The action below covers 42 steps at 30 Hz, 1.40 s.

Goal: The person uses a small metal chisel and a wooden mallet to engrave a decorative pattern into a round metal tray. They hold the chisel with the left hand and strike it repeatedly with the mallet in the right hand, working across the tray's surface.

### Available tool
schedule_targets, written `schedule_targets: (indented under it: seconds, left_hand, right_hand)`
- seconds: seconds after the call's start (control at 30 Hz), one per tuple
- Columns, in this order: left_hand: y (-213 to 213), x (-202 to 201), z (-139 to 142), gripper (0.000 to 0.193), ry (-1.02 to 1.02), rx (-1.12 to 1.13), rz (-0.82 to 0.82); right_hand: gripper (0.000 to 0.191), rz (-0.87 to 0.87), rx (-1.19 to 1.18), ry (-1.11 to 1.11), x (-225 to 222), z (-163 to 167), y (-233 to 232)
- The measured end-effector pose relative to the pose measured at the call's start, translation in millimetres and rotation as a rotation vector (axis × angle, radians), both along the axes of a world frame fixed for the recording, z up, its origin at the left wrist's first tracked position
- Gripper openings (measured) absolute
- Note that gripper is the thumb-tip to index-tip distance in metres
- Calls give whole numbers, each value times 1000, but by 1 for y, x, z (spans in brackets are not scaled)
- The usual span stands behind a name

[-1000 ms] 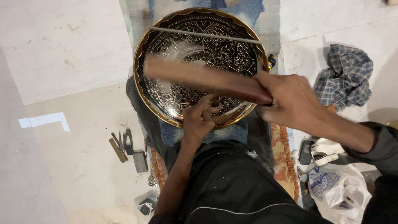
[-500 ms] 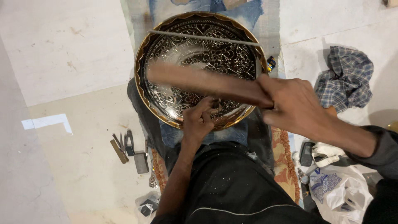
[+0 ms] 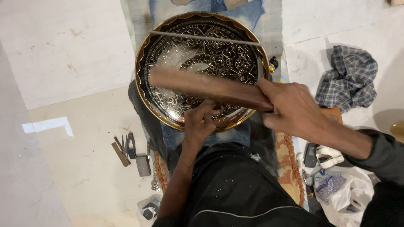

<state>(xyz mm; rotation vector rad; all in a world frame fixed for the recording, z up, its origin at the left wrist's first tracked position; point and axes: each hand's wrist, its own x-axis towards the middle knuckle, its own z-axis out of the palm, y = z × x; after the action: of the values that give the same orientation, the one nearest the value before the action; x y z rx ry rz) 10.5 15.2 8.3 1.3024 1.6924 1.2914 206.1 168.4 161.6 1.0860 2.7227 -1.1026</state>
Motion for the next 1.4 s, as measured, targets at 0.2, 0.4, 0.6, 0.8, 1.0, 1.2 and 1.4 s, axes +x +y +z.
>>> schedule_targets:
  seconds: [0.2,0.4,0.6,0.8,1.0,1.2,1.4]
  left_hand:
    - [-1,-2,-3,39,57,3,-6]
    - [-3,-4,-10,33,119,-55,-13]
    - [-7,-11,-18,46,94,-30,-64]
    - [-9,-12,-25,29,220,-14,-48]
    - [-4,-17,-3,55,148,-52,-142]
    - [1,-20,8,53,134,42,-188]
    - [3,-20,0,65,119,46,-230]
  right_hand:
    - [42,36,25,7,8,-11,-5]
    - [39,17,-75,-91,6,-16,-6]
    - [45,-10,-18,-24,13,-15,-11]
    - [45,-9,23,25,17,-21,-15]
    - [45,-22,3,-4,27,-30,-17]
    - [44,-68,50,39,28,-30,-18]
    - [39,-172,-62,110,28,-31,-21]
